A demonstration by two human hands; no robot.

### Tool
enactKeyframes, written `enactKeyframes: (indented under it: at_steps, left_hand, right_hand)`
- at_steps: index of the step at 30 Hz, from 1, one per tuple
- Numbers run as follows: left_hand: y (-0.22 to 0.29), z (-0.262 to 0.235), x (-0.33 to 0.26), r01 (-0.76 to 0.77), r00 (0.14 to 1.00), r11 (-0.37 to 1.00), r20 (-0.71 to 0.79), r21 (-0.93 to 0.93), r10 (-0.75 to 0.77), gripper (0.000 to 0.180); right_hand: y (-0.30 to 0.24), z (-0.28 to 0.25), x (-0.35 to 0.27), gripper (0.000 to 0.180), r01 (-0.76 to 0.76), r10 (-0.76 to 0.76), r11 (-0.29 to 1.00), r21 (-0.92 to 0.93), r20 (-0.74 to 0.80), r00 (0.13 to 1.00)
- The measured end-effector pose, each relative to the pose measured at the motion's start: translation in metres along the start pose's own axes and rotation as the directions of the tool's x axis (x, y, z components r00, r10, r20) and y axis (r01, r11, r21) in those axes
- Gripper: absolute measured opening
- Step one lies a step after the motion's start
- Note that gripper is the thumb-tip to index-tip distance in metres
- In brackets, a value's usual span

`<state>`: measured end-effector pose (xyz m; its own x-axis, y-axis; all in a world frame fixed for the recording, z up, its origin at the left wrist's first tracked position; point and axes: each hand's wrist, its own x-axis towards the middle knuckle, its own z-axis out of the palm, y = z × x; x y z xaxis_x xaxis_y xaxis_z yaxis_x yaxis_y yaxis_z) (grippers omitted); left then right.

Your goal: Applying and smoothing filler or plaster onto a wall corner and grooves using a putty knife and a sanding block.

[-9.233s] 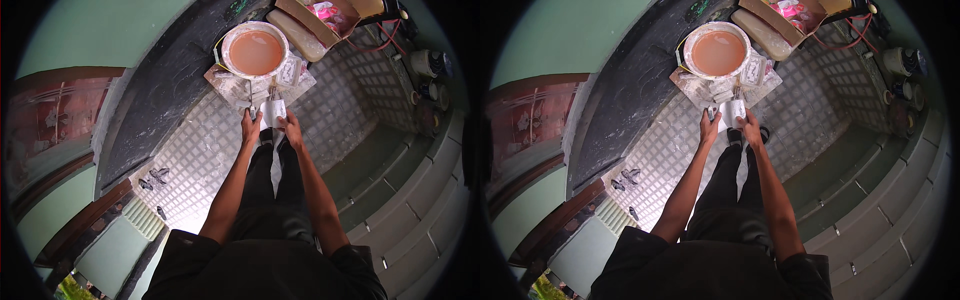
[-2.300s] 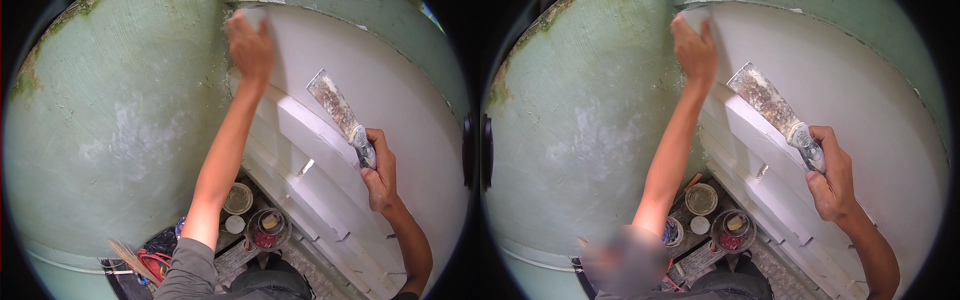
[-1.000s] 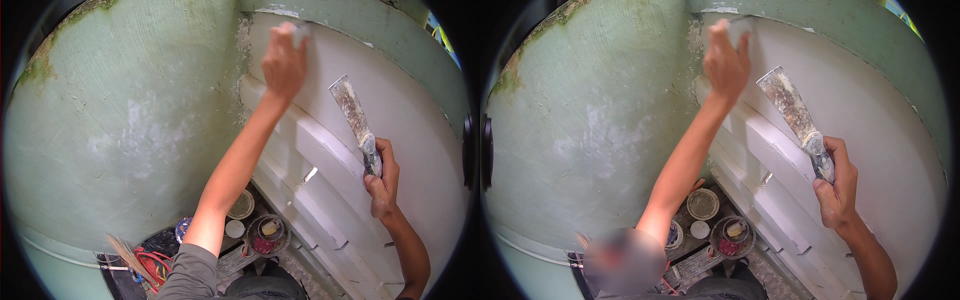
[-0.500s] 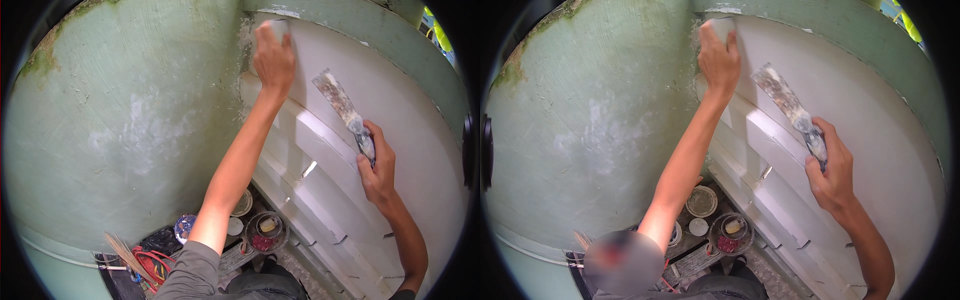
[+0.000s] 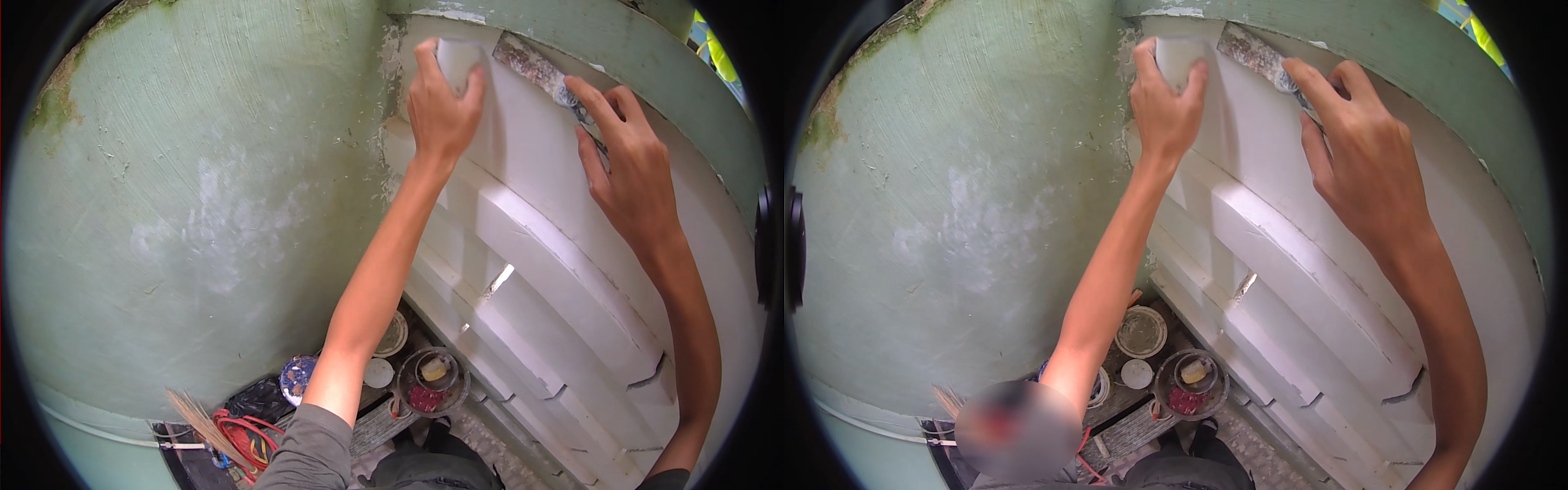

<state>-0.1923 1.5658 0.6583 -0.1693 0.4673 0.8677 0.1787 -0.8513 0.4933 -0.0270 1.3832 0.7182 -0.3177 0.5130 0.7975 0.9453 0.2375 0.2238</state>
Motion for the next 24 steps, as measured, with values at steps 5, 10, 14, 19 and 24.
enactKeyframes:
  at_steps: [5,10,14,19,24]
  left_hand:
    - [-0.002,-0.011,-0.016,-0.315,0.949,0.948,0.036,0.054,0.313,0.071]
    - [0.011,-0.015,-0.021,-0.350,0.884,0.936,0.317,-0.035,0.342,0.093]
    - [0.013,-0.012,-0.020,-0.352,0.868,0.935,0.360,-0.037,0.341,0.096]
    - [0.012,-0.006,-0.021,-0.327,0.891,0.943,0.314,-0.060,0.329,0.097]
    - [0.012,-0.010,-0.022,-0.356,0.884,0.931,0.291,-0.087,0.365,0.097]
  right_hand:
    - [-0.002,-0.003,0.004,0.048,0.046,-0.046,0.998,-0.033,0.001,0.999]
    - [-0.014,-0.005,0.011,0.047,0.062,-0.063,0.996,-0.065,-0.012,0.998]
    - [-0.015,-0.013,0.018,0.052,0.042,-0.035,0.990,-0.136,0.053,0.998]
    - [-0.013,-0.011,0.026,0.050,0.062,-0.054,0.986,-0.153,0.060,0.997]
    - [-0.020,-0.015,0.029,0.052,0.095,-0.086,0.984,-0.148,0.064,0.994]
